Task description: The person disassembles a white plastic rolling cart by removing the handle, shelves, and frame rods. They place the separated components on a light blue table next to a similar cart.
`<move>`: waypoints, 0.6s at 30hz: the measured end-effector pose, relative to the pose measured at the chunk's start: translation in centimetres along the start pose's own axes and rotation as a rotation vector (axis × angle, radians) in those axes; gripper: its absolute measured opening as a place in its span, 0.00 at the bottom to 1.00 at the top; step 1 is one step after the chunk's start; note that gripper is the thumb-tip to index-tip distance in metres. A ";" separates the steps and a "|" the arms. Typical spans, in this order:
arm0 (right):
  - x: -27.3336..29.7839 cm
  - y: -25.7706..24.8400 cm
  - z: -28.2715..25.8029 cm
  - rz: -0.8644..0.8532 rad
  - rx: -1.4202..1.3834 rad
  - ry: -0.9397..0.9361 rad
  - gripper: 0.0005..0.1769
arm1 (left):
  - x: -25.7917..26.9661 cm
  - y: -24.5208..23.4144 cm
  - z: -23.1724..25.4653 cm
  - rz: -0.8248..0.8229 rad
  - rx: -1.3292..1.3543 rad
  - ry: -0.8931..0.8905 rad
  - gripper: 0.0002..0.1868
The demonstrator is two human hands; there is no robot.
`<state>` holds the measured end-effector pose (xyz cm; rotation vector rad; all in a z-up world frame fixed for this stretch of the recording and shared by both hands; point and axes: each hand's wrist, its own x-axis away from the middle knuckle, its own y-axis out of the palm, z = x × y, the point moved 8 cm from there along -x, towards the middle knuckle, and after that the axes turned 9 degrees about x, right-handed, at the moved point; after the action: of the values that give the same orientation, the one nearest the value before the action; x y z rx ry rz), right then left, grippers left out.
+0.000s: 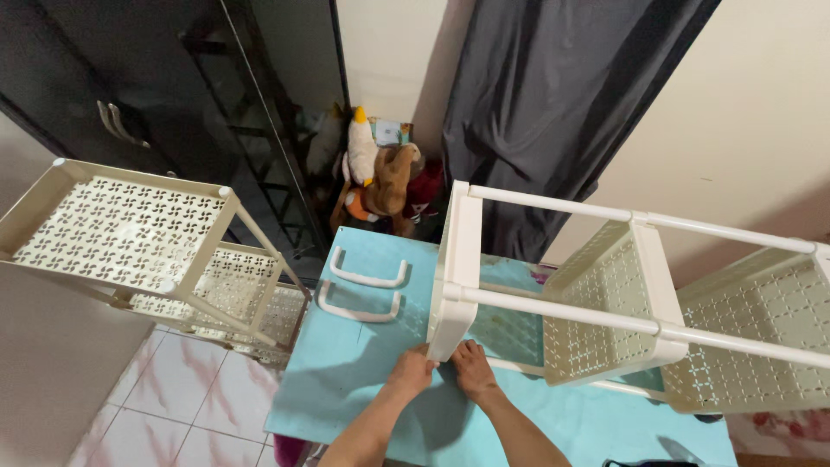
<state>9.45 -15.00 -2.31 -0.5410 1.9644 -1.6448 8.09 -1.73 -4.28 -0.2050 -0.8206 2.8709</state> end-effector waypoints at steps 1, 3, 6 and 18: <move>-0.2 0.0 -0.1 -0.002 0.012 0.001 0.29 | 0.1 0.0 -0.1 0.002 0.017 -0.010 0.14; -0.1 0.1 -0.1 -0.004 0.036 0.000 0.29 | 0.2 0.0 -0.3 0.001 0.033 -0.034 0.15; -0.3 0.3 0.0 -0.025 0.065 0.016 0.27 | 0.3 0.3 -0.6 -0.021 0.015 -0.058 0.17; -0.4 1.5 -0.3 -0.158 0.137 -0.021 0.30 | 0.7 -0.6 -1.7 -0.036 -0.032 -0.124 0.14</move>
<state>9.62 -14.23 -3.71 -0.6717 1.8172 -1.8465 7.78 -0.25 -5.45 -0.0148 -0.8833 2.8613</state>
